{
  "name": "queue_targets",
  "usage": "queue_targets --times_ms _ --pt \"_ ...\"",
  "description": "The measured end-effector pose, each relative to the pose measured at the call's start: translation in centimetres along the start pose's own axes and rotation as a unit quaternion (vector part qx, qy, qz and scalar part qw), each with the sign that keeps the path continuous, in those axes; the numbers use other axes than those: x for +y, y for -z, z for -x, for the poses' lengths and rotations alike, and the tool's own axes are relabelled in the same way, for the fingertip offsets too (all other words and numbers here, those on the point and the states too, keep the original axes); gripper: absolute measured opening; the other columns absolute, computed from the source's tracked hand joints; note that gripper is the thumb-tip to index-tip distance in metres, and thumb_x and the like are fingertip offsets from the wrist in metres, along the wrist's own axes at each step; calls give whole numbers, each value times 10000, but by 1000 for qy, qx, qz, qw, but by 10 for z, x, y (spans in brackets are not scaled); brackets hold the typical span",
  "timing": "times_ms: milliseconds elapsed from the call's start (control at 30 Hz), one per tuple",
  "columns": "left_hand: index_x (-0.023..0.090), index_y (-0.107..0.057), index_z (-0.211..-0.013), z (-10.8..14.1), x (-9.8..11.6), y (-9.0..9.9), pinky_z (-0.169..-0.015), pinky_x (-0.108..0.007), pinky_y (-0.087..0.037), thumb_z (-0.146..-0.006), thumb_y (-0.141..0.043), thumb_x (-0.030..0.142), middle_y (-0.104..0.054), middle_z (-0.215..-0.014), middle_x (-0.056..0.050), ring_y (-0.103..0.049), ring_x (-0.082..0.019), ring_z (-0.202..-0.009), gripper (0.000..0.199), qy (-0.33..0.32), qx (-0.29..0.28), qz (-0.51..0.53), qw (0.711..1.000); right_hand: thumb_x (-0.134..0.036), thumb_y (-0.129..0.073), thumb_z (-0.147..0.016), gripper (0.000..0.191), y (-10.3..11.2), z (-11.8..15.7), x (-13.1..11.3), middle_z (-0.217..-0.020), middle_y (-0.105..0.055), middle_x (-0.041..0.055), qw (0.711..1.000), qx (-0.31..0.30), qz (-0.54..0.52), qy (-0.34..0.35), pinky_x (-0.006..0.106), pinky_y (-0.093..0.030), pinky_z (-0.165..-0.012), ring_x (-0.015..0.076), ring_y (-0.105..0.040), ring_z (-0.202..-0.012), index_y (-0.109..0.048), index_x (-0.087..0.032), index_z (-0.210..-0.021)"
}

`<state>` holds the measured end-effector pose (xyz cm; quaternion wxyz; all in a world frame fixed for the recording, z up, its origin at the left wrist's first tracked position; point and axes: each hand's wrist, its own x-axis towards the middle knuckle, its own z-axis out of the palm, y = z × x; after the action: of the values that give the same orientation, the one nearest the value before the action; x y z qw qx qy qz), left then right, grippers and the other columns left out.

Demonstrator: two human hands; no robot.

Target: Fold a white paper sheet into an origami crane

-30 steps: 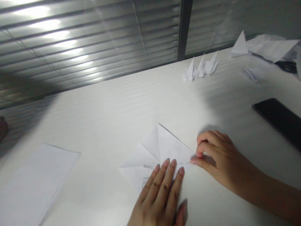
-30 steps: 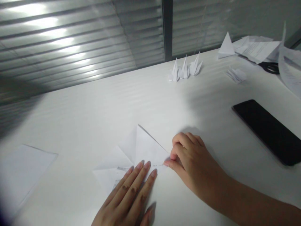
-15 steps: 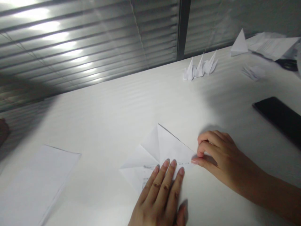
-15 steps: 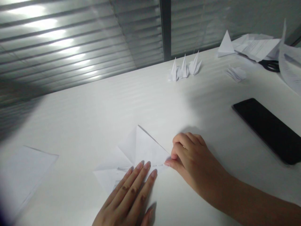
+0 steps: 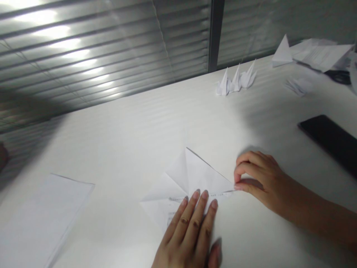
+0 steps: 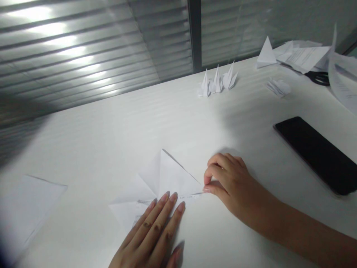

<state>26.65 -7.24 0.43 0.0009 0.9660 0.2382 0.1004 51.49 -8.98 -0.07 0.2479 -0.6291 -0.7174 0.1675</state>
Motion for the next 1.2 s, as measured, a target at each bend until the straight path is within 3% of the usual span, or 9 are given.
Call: queue_targets --times_ms 233,367,567,833,1200 --pt "140 -529 -1302 -2 -1 3 -1092 -330 -359 -908 -467 285 -551 -1347 -81 -483 -223 -1266 424 -1 -5 8 1000 -165 -530 -890 116 10 -5 2 -857 -574 16 992 -38 -122 -19 324 -432 -781 165 -553 -854 -601 -225 -819" --pt "134 -531 -1300 -2 -1 2 -1102 -335 -341 -917 -453 281 -543 -1355 -82 -481 -223 -1267 418 -4 -2 12 1000 -189 -639 -823 60 0 -3 -9 -868 -562 4 995 -6 -101 -7 346 -392 -823 169 -545 -870 -591 -226 -822" --pt "138 -525 -1308 0 -2 -1 -1094 -332 -345 -924 -444 295 -528 -1369 -73 -477 -214 -1272 423 -9 6 -1 1000 -215 -717 -755 168 -12 -1 -20 -829 -550 -13 999 30 -27 -23 355 -328 -791 187 -515 -837 -550 -226 -781" --pt "142 -532 -1304 1 0 -1 -1070 -330 -374 -915 -456 308 -524 -1369 -72 -479 -217 -1270 430 -5 7 -8 1000 -180 -691 -786 159 -12 1 -18 -811 -547 -23 998 23 -26 -43 342 -291 -778 181 -496 -832 -539 -224 -776" --pt "146 -528 -1309 -3 1 -2 -1061 -326 -390 -911 -455 290 -517 -1375 -64 -478 -211 -1271 429 -1 4 -12 1000 -133 -635 -824 135 -12 2 -7 -822 -546 -26 1000 -1 -28 -10 337 -277 -760 172 -497 -819 -549 -231 -793"
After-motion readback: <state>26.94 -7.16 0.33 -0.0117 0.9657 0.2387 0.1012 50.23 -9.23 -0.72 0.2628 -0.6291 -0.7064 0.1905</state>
